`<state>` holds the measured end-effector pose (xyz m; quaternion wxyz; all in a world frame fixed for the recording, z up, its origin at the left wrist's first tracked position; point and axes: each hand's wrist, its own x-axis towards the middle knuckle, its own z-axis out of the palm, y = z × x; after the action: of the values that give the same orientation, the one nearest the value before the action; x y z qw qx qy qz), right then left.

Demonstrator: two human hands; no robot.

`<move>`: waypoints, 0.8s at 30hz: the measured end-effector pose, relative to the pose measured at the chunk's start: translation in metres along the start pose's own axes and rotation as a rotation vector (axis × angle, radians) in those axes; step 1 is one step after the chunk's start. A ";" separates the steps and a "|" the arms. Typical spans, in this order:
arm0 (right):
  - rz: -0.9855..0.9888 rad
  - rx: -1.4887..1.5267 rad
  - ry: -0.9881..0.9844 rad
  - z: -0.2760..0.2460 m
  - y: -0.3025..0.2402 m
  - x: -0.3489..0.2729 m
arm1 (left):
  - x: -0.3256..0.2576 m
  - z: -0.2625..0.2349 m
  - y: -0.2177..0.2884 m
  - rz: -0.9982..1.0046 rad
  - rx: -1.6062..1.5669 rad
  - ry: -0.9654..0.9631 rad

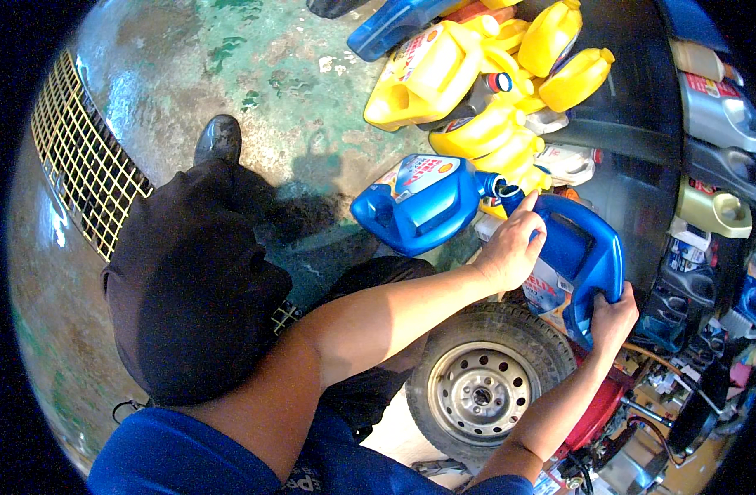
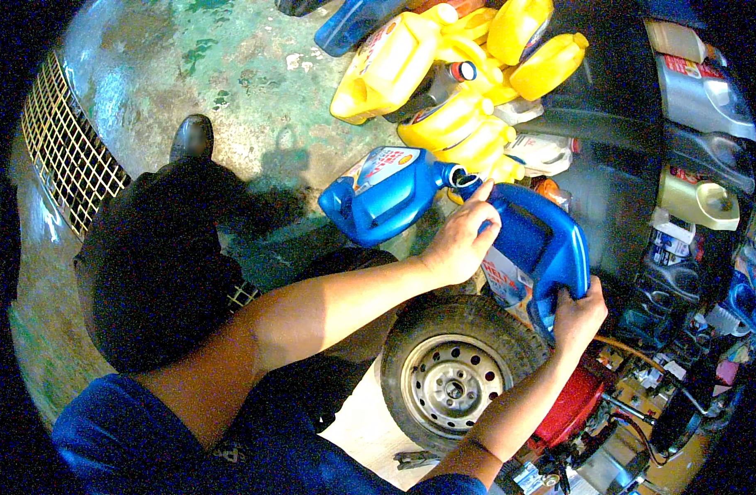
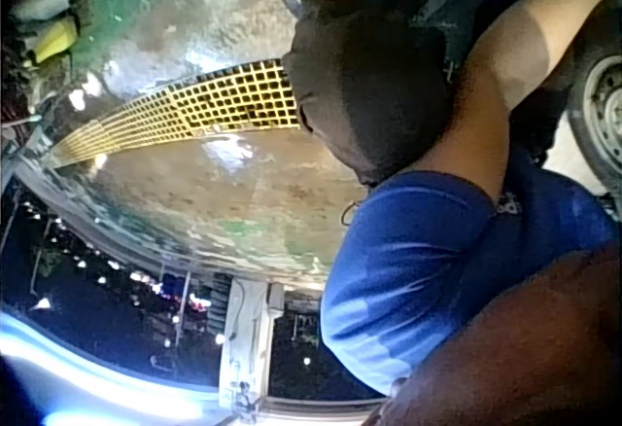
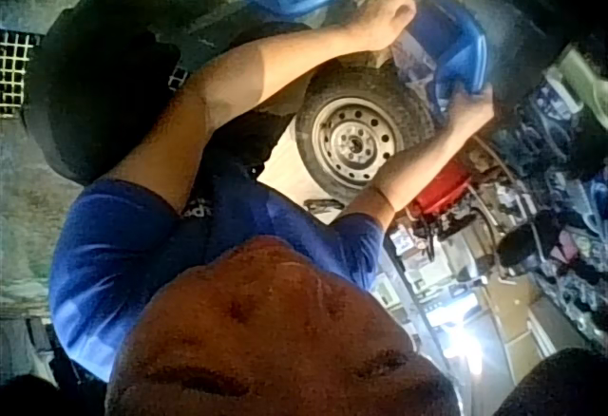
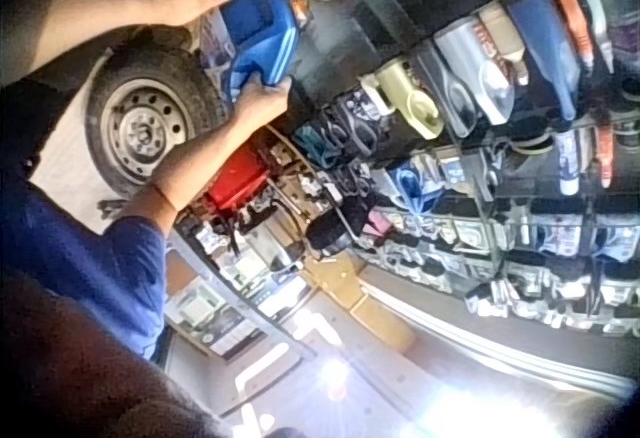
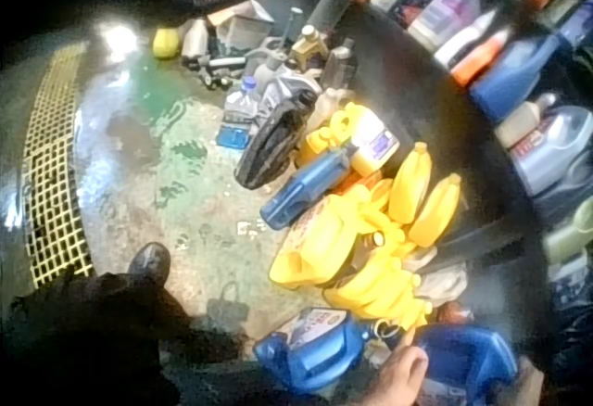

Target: The person washes their hands and a red cloth under a stream of water, then folds the cloth. They later pick up a blue container of oil and unscrew the cap.

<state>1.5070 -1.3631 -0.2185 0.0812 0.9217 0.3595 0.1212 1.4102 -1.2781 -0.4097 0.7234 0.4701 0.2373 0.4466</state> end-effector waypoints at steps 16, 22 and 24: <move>-0.089 -0.078 -0.019 -0.009 -0.003 0.015 | 0.003 -0.001 -0.002 0.002 -0.013 0.030; -0.100 -0.067 -0.046 -0.015 -0.011 0.024 | 0.006 -0.008 -0.004 -0.001 -0.014 0.029; -0.110 -0.079 -0.050 -0.019 -0.015 0.025 | 0.012 -0.012 -0.007 -0.013 -0.070 0.036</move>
<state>1.5105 -1.3339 -0.2000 0.1333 0.8993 0.4025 0.1075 1.4093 -1.2634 -0.4201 0.7379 0.4351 0.2375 0.4581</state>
